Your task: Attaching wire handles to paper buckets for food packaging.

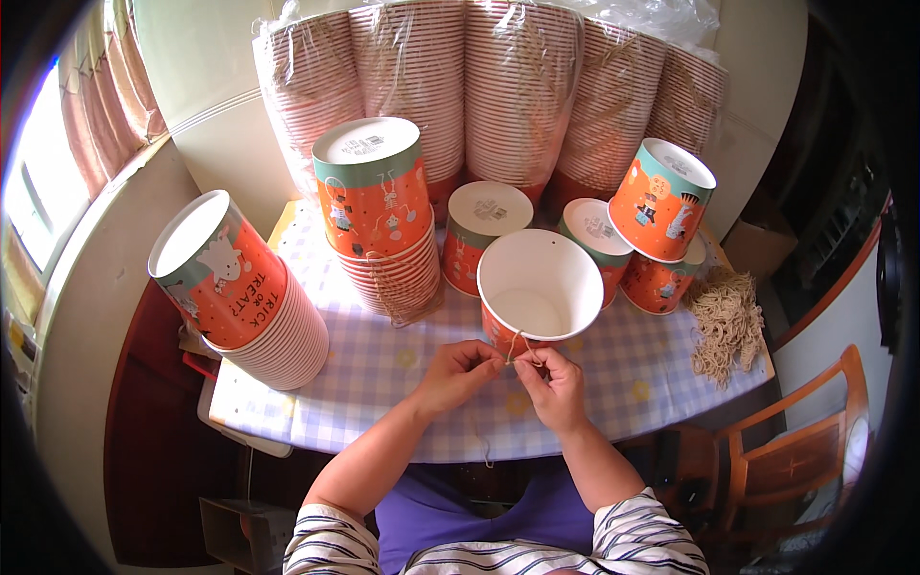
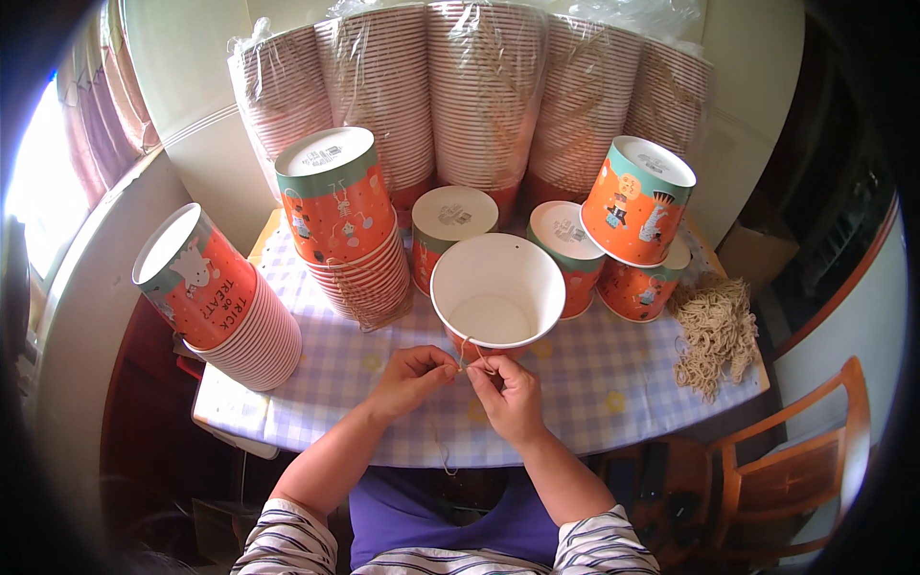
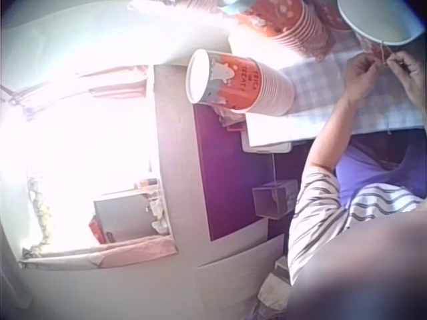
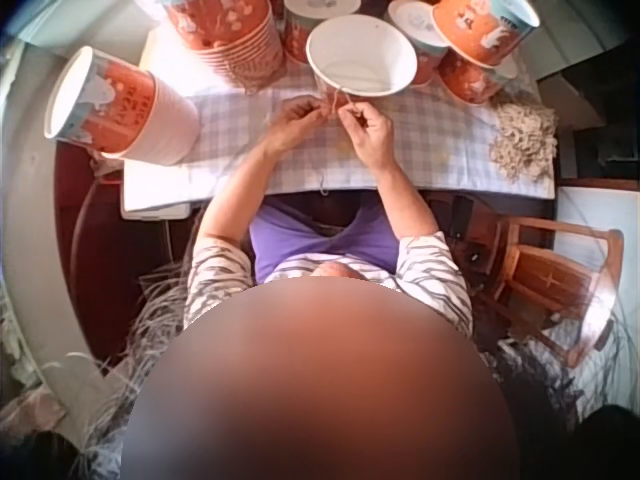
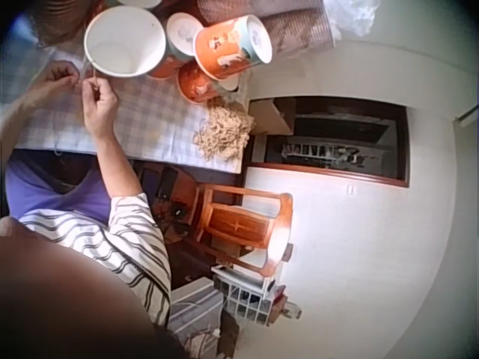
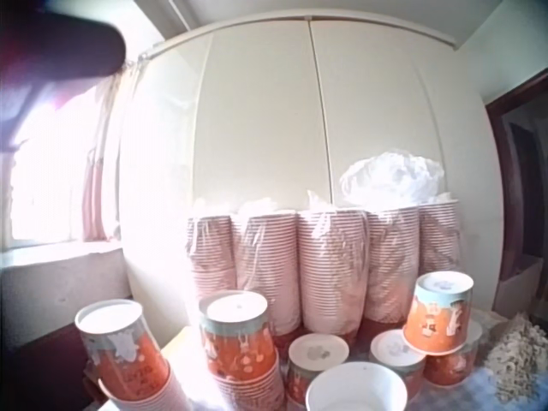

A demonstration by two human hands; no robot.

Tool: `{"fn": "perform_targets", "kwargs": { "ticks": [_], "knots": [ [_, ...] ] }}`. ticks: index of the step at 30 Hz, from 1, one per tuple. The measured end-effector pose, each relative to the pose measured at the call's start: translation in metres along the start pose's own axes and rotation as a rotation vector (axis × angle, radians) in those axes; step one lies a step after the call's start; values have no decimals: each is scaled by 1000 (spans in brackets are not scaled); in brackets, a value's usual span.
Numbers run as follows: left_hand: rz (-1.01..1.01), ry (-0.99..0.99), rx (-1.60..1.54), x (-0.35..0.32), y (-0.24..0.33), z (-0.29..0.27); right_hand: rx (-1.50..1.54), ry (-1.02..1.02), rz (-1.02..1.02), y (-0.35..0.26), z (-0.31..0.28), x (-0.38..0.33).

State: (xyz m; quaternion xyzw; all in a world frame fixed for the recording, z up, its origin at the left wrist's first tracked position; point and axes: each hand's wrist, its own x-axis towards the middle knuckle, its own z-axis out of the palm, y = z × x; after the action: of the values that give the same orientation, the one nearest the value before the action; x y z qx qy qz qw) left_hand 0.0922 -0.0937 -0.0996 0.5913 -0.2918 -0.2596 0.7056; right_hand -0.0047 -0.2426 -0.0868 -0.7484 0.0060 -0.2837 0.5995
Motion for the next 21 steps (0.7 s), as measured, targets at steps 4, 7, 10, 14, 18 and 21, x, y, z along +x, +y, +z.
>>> {"fn": "perform_targets", "kwargs": {
  "ticks": [4, 7, 10, 14, 18, 21],
  "knots": [
    [-20, 1, 25, 0, -2, -1, -19, 10, 1, 0, 0, 0],
    [1, -15, -9, 0, -1, -1, -46, 6, -1, -2, 1, 0],
    [-18, -25, -25, 0, 1, 1, -108, 20, -46, -3, 1, 1],
    [-9, -43, -43, 0, 1, 1, -157, 41, -86, -2, 3, 0],
    [-2, -62, -42, -1, 1, 1, -193, 54, -106, -2, 4, 0],
    [5, -70, -27, -1, 0, 0, -252, 59, -145, 1, 4, 0]
  ]
}}
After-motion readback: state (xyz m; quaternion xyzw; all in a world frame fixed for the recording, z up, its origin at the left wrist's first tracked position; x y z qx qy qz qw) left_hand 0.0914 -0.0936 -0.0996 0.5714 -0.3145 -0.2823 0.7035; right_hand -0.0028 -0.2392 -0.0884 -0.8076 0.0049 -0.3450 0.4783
